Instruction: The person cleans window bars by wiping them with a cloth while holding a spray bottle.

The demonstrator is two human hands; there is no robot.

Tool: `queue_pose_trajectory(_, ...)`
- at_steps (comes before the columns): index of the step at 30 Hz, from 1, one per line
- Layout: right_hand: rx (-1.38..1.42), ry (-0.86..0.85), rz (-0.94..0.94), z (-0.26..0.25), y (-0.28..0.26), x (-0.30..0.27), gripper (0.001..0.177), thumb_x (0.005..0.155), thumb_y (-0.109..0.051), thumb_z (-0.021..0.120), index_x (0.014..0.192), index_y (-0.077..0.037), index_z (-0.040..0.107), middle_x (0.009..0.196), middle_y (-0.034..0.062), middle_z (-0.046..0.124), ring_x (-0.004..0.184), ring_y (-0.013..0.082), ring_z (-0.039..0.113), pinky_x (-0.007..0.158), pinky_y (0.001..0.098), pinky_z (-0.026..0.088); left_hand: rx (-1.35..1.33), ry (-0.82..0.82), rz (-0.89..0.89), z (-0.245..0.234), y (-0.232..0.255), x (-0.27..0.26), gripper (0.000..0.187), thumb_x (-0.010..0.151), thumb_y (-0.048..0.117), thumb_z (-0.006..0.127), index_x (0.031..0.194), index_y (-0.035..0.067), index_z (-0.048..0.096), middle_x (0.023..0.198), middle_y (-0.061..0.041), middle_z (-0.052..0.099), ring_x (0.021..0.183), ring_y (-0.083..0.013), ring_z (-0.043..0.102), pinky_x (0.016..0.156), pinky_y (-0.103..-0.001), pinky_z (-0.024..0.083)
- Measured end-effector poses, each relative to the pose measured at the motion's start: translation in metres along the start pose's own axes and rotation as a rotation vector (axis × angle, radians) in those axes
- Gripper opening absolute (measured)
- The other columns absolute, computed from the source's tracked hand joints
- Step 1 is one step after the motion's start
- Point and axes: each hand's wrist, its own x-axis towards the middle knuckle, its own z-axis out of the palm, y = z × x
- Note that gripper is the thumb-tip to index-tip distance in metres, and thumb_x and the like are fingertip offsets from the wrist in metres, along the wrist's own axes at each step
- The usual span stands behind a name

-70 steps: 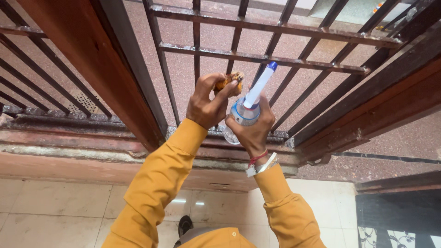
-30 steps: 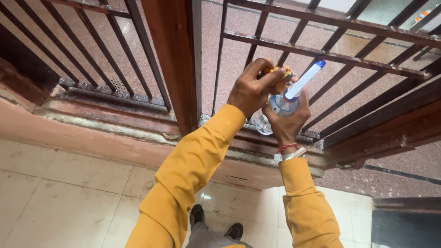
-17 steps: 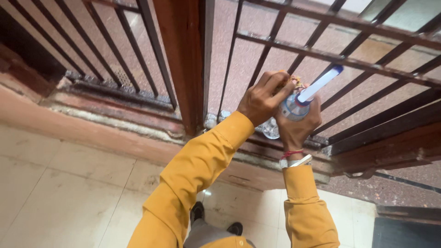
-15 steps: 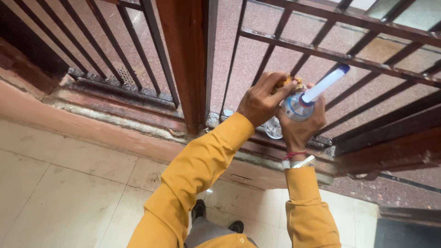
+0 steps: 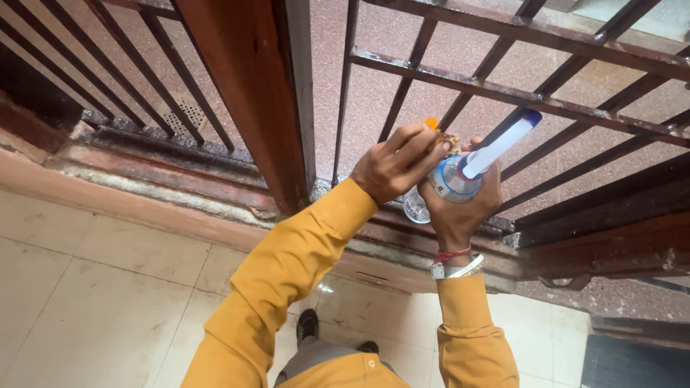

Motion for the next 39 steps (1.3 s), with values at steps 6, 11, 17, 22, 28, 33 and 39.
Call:
queue_pose_trajectory(6,0.058,-0.031,0.010,-0.004,0.001,-0.001,0.061,0.073,-0.016,0.087,0.125,0.001,0.060,0.118,0.0115,0.066,0.108,0.0231,0.069,0.099,0.0347,0.057,-0.059,-0.040,-0.030,-0.001,0.001,0.003,0.030,0.088,0.005,0.071,0.117,-0.004,0.068,0.116,-0.015,0.060,0.109,-0.0303,0.064,0.079,-0.035,0.066)
queue_pose_trajectory(11,0.107,-0.066,0.026,-0.008,0.000,-0.001,0.065,0.074,-0.015,0.086,0.131,0.002,0.060,0.122,0.0109,0.066,0.111,0.0223,0.069,0.102,0.0354,0.057,-0.033,-0.022,0.003,0.010,-0.004,0.003,0.031,0.094,0.017,0.076,0.112,-0.005,0.066,0.114,-0.019,0.059,0.103,-0.0300,0.063,0.073,-0.032,0.064)
queue_pose_trajectory(17,0.122,-0.051,-0.004,-0.006,0.002,0.002,0.064,0.076,-0.012,0.083,0.134,0.000,0.060,0.123,0.0104,0.066,0.110,0.0224,0.069,0.102,0.0339,0.058,0.004,0.042,-0.104,0.020,0.004,0.005,0.034,0.092,0.011,0.081,0.122,0.000,0.068,0.115,-0.012,0.060,0.107,-0.0247,0.065,0.080,-0.028,0.066)
queue_pose_trajectory(22,0.152,-0.059,0.005,-0.008,0.001,0.001,0.064,0.072,-0.008,0.084,0.131,0.000,0.059,0.125,0.0109,0.065,0.110,0.0229,0.068,0.101,0.0340,0.056,0.000,0.126,-0.203,0.012,0.014,0.010,0.040,0.092,0.004,0.079,0.130,0.005,0.067,0.120,-0.008,0.058,0.114,-0.0252,0.066,0.088,-0.029,0.067)
queue_pose_trajectory(28,0.221,-0.061,0.095,-0.007,0.004,0.001,0.065,0.070,-0.011,0.083,0.130,0.000,0.058,0.122,0.0084,0.064,0.110,0.0213,0.067,0.101,0.0342,0.057,0.047,0.052,-0.108,0.013,0.014,-0.014,0.035,0.093,0.008,0.080,0.126,0.001,0.069,0.122,-0.012,0.057,0.113,-0.0269,0.065,0.084,-0.032,0.066)
queue_pose_trajectory(33,0.132,-0.058,-0.010,-0.007,0.007,0.002,0.064,0.071,-0.010,0.086,0.129,0.000,0.059,0.128,0.0109,0.064,0.114,0.0230,0.067,0.103,0.0348,0.055,0.056,-0.048,-0.008,0.004,0.008,-0.007,0.032,0.089,0.004,0.078,0.120,-0.001,0.070,0.120,-0.010,0.060,0.110,-0.0261,0.065,0.086,-0.033,0.066)
queue_pose_trajectory(39,0.146,-0.054,0.023,-0.007,0.003,0.000,0.064,0.073,-0.011,0.086,0.130,0.000,0.059,0.122,0.0098,0.065,0.113,0.0225,0.068,0.104,0.0351,0.056,0.134,-0.008,-0.033,0.005,0.014,0.002,0.032,0.090,0.006,0.076,0.121,0.000,0.068,0.120,-0.010,0.058,0.109,-0.0246,0.062,0.087,-0.032,0.064)
